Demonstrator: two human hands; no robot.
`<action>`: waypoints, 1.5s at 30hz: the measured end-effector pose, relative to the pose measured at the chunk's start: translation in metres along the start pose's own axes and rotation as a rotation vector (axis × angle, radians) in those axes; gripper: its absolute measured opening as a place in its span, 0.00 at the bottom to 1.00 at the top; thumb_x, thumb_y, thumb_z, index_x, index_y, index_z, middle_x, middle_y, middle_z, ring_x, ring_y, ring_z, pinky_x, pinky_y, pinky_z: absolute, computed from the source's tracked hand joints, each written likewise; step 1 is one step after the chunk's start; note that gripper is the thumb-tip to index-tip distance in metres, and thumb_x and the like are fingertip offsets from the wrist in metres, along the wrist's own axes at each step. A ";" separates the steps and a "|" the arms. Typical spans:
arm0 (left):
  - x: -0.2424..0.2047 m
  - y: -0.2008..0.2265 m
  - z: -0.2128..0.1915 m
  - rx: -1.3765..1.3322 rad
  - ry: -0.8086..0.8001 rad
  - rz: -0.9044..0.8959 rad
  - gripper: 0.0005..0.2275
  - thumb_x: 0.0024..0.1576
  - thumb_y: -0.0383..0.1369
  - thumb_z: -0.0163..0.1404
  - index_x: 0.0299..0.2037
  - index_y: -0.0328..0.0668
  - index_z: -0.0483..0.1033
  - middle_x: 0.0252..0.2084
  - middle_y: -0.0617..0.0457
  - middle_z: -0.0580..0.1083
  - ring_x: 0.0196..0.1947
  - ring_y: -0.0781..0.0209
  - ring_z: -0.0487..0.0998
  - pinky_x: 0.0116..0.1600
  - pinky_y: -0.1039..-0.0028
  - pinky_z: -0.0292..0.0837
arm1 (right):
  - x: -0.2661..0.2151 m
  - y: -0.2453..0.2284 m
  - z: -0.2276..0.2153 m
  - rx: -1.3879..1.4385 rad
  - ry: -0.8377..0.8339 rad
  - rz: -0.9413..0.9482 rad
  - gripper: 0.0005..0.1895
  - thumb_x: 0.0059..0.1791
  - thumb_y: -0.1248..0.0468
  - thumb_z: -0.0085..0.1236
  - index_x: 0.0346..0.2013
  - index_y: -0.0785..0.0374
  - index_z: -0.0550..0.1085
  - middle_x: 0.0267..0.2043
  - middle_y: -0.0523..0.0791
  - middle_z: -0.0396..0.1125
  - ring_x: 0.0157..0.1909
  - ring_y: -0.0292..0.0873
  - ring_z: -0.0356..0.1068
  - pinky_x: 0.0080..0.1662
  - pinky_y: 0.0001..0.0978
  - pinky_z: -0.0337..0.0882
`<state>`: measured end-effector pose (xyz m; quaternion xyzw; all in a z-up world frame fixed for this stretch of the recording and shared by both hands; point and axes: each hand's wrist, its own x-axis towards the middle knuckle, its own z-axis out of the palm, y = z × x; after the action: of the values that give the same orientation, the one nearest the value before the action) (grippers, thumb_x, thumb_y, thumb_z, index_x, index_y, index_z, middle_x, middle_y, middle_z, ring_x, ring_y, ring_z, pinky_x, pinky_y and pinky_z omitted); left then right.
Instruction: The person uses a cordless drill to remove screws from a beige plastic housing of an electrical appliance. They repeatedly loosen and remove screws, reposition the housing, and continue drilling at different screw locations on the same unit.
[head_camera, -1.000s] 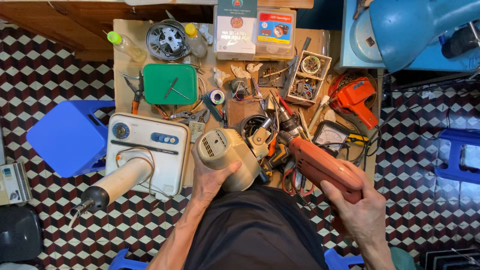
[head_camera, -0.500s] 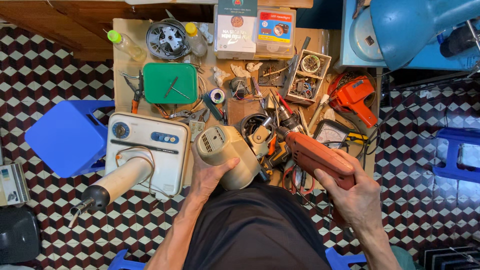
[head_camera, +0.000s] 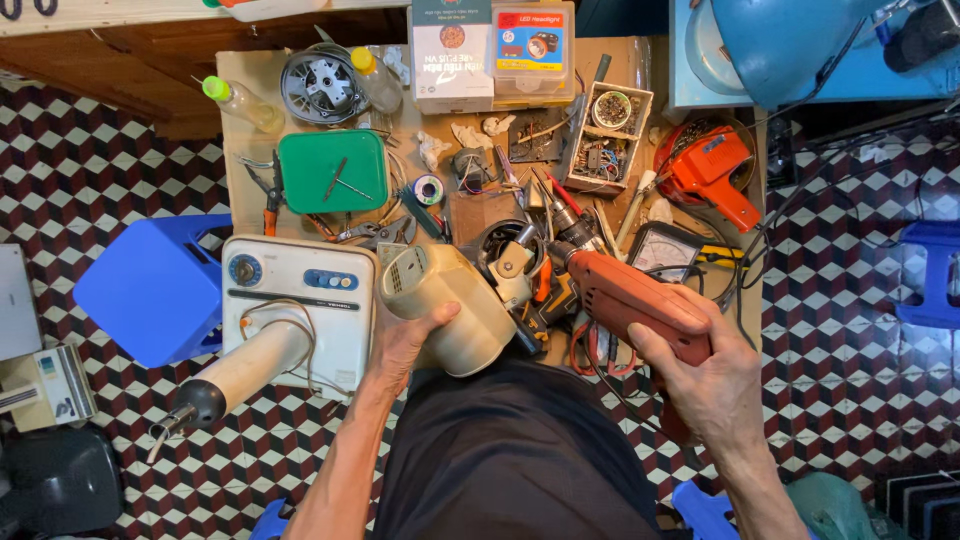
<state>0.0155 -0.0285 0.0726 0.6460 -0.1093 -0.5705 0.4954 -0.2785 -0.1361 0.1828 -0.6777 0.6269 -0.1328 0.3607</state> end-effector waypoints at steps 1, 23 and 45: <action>0.003 0.000 -0.002 -0.021 -0.017 -0.046 0.31 0.43 0.39 0.64 0.57 0.34 0.73 0.51 0.45 0.78 0.50 0.56 0.79 0.56 0.66 0.75 | -0.001 0.001 0.000 -0.006 0.015 -0.078 0.30 0.46 0.53 0.64 0.59 0.64 0.72 0.46 0.52 0.75 0.45 0.44 0.78 0.45 0.35 0.79; 0.005 -0.006 -0.008 -0.088 -0.046 0.060 0.32 0.44 0.39 0.63 0.58 0.31 0.71 0.49 0.44 0.77 0.48 0.54 0.79 0.53 0.64 0.76 | -0.001 0.000 0.013 0.047 -0.031 -0.043 0.31 0.45 0.52 0.64 0.59 0.63 0.72 0.47 0.50 0.76 0.46 0.42 0.78 0.47 0.33 0.78; 0.000 -0.005 -0.002 -0.032 0.040 0.143 0.35 0.40 0.38 0.66 0.59 0.33 0.70 0.50 0.44 0.78 0.49 0.55 0.80 0.55 0.65 0.78 | 0.034 -0.061 -0.007 -0.211 -0.220 -0.055 0.32 0.46 0.48 0.61 0.59 0.61 0.69 0.38 0.52 0.76 0.38 0.45 0.79 0.42 0.37 0.80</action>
<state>0.0151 -0.0249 0.0687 0.6397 -0.1361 -0.5221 0.5474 -0.2308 -0.1737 0.2188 -0.7391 0.5755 -0.0010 0.3500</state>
